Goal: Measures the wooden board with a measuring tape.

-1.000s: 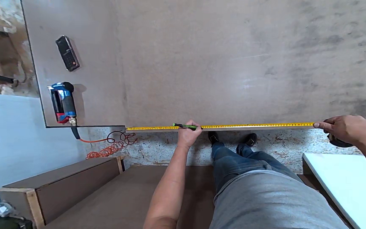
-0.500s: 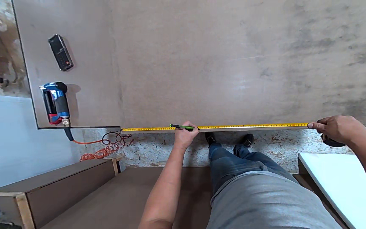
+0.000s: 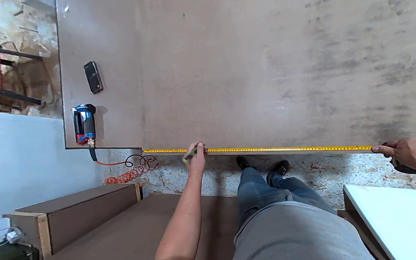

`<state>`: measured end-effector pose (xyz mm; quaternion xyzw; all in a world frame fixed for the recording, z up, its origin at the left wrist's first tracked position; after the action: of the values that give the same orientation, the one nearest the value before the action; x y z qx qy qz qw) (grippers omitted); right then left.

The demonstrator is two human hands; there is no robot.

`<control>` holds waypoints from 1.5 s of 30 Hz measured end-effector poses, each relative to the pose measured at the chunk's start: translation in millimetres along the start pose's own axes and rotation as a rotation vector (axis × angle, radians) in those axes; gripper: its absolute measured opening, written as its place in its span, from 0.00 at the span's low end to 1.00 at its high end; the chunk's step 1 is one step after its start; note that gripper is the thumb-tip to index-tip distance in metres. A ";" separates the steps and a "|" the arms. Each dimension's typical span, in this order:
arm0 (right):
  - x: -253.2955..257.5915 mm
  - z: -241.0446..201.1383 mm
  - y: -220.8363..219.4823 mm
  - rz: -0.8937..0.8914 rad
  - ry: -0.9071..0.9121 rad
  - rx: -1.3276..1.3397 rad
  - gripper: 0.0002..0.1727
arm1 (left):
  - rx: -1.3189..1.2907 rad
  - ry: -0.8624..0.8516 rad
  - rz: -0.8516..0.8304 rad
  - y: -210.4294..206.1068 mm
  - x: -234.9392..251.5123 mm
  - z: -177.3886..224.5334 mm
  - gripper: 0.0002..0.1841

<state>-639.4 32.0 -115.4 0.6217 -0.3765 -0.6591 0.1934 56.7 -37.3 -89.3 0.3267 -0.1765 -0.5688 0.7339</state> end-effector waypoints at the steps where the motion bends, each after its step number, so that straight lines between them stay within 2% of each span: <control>1: -7.5 -10.6 3.2 0.011 0.051 0.031 0.27 | 0.181 -0.124 0.004 7.6 -5.1 1.0 0.18; 3: -30.3 -57.6 15.2 0.018 0.219 0.197 0.18 | 0.509 -0.215 -0.128 14.9 -8.7 0.9 0.18; 5: -50.7 -120.6 15.5 -0.145 0.365 0.387 0.12 | 0.713 -0.257 -0.208 18.7 -9.0 -8.5 0.20; 7: -56.9 -170.4 -1.9 -0.307 0.449 0.431 0.14 | 0.797 -0.338 -0.171 25.4 -5.6 -13.5 0.19; 10: -48.2 -209.4 -17.0 -0.288 0.495 0.378 0.18 | 0.807 -0.363 -0.173 33.2 5.5 -6.1 0.13; 14: -43.8 -208.1 -13.7 -0.179 0.415 0.316 0.23 | 0.677 -0.470 -0.247 24.0 -5.6 17.3 0.08; 19: -29.0 -186.6 -13.5 -0.039 0.338 0.058 0.22 | 0.484 -0.496 -0.335 -43.3 -61.6 60.1 0.13; 22: -26.4 -200.3 -14.0 -0.031 0.299 -0.047 0.25 | 0.347 -0.524 -0.339 -82.3 -105.3 68.3 0.18; 25: -26.6 -233.4 -17.2 -0.050 0.286 -0.085 0.26 | 0.282 -0.559 -0.301 -107.9 -126.8 61.7 0.21; 29: -26.0 -274.4 -20.0 -0.078 0.276 -0.114 0.30 | 0.361 -0.460 -0.219 -109.9 -120.2 41.2 0.22; 33: -26.7 -296.4 -24.6 -0.054 0.252 -0.166 0.31 | 0.414 -0.481 -0.145 -99.5 -110.0 27.0 0.20; 39: -23.9 -308.5 -19.0 -0.069 0.224 -0.227 0.37 | 0.454 -0.434 -0.089 -102.5 -108.3 42.3 0.26; 45: -14.0 -320.6 -15.4 -0.093 0.237 -0.244 0.38 | 0.458 -0.376 0.003 -112.7 -113.4 48.9 0.26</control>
<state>-324.6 -30.0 -99.2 0.6838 -0.2388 -0.6302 0.2798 -88.2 41.1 -117.7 0.3725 -0.4336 -0.5637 0.5962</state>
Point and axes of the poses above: each hand's wrist, its own x-axis towards the middle knuckle, its own y-axis out of the back of the hand, z = x × y, the point moved 4 cm from there along x, towards the middle knuckle, and after that the axes turned 4 degrees about z, right-handed, at the moved point
